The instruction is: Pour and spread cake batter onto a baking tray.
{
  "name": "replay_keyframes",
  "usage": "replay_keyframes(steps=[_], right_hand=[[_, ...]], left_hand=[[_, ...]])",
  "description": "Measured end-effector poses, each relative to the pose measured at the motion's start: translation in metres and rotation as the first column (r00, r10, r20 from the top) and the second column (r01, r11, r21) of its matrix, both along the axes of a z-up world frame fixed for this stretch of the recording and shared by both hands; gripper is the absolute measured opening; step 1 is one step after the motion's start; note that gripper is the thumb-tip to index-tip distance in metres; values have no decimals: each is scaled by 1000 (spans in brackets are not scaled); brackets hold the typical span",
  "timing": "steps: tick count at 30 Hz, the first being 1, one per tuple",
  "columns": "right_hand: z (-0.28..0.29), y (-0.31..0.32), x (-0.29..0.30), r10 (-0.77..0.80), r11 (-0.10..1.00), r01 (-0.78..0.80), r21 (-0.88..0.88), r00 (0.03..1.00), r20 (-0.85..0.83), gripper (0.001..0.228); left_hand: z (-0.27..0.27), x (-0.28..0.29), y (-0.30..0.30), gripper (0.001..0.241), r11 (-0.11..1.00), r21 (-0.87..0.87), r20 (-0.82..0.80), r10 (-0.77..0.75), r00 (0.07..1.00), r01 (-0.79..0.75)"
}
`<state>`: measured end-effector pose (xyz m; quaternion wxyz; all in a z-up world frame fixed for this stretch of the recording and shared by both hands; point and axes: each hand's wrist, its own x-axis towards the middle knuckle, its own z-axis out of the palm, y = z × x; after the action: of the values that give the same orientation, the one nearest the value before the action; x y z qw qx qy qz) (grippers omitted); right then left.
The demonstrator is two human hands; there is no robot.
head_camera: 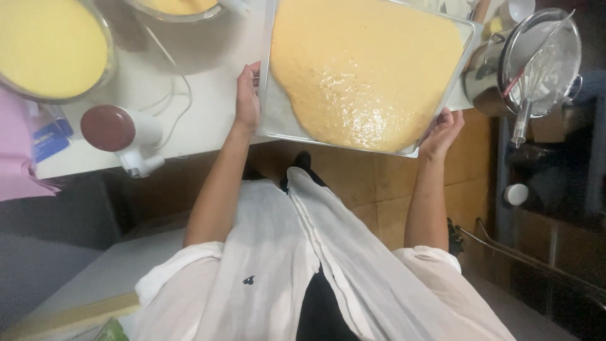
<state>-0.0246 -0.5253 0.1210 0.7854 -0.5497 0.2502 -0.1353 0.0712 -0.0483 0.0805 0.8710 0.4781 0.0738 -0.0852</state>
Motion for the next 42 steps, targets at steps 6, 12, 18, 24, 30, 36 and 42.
replay_keyframes(steps=[6,12,18,24,30,36,42], right_hand=[[7,-1,2,-13,1000,12,8,999,33,63],[0,-14,6,-85,996,85,6,996,-19,60],[-9,-31,10,-42,998,39,44,998,54,56],[8,-17,14,-2,1000,2,13,999,32,64],[15,-13,19,47,999,-47,-13,999,12,72],[42,-33,16,92,989,-106,-105,988,-126,73],[103,-18,11,250,941,-278,-195,955,-157,81]], left_hand=[[15,5,-5,61,1000,21,38,-16,999,16],[22,9,-6,61,1000,1,39,-20,999,20],[25,14,-6,61,1000,-1,66,-21,998,22],[38,16,-4,64,999,32,61,-27,998,25],[48,14,-1,70,995,87,18,-40,999,38],[4,13,-2,76,989,-124,-116,-89,989,75],[-57,-1,-10,78,937,-350,-313,-96,945,-21]])
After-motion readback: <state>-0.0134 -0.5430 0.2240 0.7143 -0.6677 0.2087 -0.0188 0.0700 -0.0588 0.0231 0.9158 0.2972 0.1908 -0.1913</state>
